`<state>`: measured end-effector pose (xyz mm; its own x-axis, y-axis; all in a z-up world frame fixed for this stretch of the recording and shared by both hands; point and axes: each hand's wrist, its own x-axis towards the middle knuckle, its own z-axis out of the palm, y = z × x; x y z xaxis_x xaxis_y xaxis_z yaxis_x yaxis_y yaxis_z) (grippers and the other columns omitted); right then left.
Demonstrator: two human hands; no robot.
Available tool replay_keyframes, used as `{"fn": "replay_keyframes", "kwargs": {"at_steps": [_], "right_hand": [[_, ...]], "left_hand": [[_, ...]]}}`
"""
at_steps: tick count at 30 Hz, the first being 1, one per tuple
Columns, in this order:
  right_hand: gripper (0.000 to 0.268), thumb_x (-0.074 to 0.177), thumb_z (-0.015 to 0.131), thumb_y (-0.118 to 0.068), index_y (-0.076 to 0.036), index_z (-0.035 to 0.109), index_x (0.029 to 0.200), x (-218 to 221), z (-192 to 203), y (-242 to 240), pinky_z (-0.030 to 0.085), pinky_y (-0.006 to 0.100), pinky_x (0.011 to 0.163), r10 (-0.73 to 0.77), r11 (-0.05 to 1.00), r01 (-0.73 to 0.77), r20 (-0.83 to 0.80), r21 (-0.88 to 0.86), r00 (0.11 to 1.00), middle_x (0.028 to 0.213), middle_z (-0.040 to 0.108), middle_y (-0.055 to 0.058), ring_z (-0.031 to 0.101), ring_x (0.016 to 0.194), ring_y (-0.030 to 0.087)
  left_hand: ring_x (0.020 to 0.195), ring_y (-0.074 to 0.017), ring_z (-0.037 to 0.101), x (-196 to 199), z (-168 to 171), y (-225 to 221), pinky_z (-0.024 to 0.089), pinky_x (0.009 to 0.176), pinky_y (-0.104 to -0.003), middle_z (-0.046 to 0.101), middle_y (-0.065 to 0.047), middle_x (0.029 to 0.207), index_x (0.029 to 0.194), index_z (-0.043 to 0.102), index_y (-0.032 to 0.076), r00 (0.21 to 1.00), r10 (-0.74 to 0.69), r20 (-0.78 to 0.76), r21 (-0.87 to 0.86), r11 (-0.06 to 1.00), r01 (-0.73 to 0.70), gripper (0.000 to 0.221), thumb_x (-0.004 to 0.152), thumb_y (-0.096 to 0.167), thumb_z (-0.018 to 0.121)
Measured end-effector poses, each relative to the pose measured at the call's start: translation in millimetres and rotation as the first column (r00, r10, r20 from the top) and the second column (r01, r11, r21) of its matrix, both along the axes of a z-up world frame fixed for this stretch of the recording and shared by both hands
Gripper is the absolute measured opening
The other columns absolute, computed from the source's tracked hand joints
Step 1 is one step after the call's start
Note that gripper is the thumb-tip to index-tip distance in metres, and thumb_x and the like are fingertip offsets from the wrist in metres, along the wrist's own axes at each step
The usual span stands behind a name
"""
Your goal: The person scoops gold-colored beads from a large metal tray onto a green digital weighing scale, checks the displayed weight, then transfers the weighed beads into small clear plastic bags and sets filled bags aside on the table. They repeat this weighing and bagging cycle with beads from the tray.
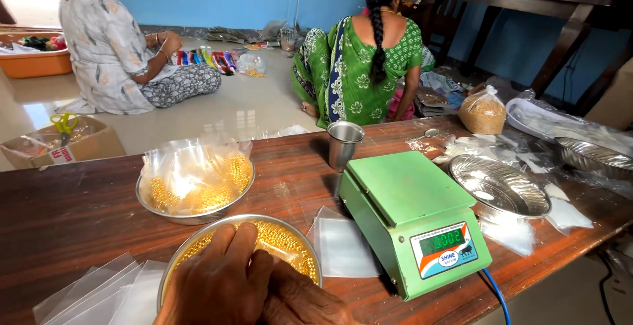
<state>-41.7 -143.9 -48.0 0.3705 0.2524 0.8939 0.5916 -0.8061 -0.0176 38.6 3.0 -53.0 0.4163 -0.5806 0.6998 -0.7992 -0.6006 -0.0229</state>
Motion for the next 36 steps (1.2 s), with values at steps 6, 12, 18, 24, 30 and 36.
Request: {"fn": "replay_keyframes", "kwargs": {"at_steps": [6, 12, 18, 24, 30, 36], "right_hand": [[0.023, 0.084, 0.075, -0.011, 0.001, 0.072, 0.103, 9, -14, 1, 0.058, 0.043, 0.096, 0.015, 0.997, -0.017, -0.041, -0.072, 0.999, 0.106, 0.074, 0.019, 0.076, 0.104, 0.031], [0.03, 0.084, 0.075, -0.012, -0.003, 0.072, 0.112, 21, -18, -6, 0.051, 0.058, 0.112, 0.002, 0.975, -0.022, -0.092, -0.221, 0.996, 0.12, 0.073, 0.016, 0.071, 0.117, 0.033], [0.044, 0.087, 0.069, -0.02, -0.005, 0.064, 0.128, 38, -31, -6, 0.026, 0.064, 0.126, 0.109, 0.939, -0.215, -0.362, -0.269, 0.926, 0.127, 0.068, 0.017, 0.056, 0.137, 0.041], [0.06, 0.077, 0.064, -0.02, -0.013, 0.058, 0.136, 52, -56, -11, 0.024, 0.055, 0.123, -0.182, 0.717, 0.042, -0.128, -0.696, 0.975, 0.145, 0.063, 0.009, 0.052, 0.139, 0.029], [0.044, 0.064, 0.072, -0.015, -0.009, 0.068, 0.107, 54, -30, -6, 0.02, 0.066, 0.116, -0.008, 0.774, -0.215, -0.348, -0.596, 0.937, 0.125, 0.066, 0.014, 0.053, 0.122, 0.036], [0.033, 0.06, 0.071, -0.008, 0.003, 0.074, 0.09, 43, 2, 0, 0.025, 0.064, 0.119, 0.068, 0.803, -0.355, -0.519, -0.478, 0.852, 0.1, 0.07, 0.014, 0.055, 0.118, 0.04]], "left_hand": [[0.082, -0.0308, 0.062, -6, 30, 10, 0.057, 0.047, -0.044, 0.061, -0.011, 0.093, 0.091, 0.069, 0.002, 0.995, 0.066, -0.069, 0.047, 0.997, -0.062, 0.021, 0.074, 0.014, 0.069], [0.09, -0.0345, 0.062, 12, -13, 18, 0.058, 0.057, -0.044, 0.064, -0.012, 0.093, 0.091, 0.071, 0.004, 1.0, 0.009, -0.017, 0.153, 0.988, -0.006, 0.028, 0.066, 0.015, 0.07], [0.084, -0.0337, 0.061, 7, 2, 14, 0.054, 0.062, -0.042, 0.063, -0.012, 0.083, 0.076, 0.072, 0.003, 0.991, -0.019, 0.129, 0.101, 0.995, 0.006, 0.02, 0.065, 0.02, 0.07], [0.081, -0.0342, 0.062, -4, 18, 20, 0.051, 0.062, -0.047, 0.062, -0.013, 0.076, 0.068, 0.071, 0.007, 0.997, 0.054, 0.047, 0.082, 0.995, -0.057, 0.016, 0.061, 0.021, 0.072], [0.077, -0.0399, 0.065, 4, 15, 35, 0.049, 0.061, -0.051, 0.067, -0.02, 0.08, 0.071, 0.071, 0.004, 0.951, -0.004, -0.31, -0.057, 0.998, -0.014, 0.021, 0.057, 0.017, 0.08], [0.073, -0.0394, 0.067, 3, 11, 33, 0.05, 0.059, -0.052, 0.067, -0.02, 0.077, 0.072, 0.07, 0.003, 0.937, 0.02, -0.349, -0.001, 1.0, -0.022, 0.019, 0.061, 0.015, 0.079]]}}
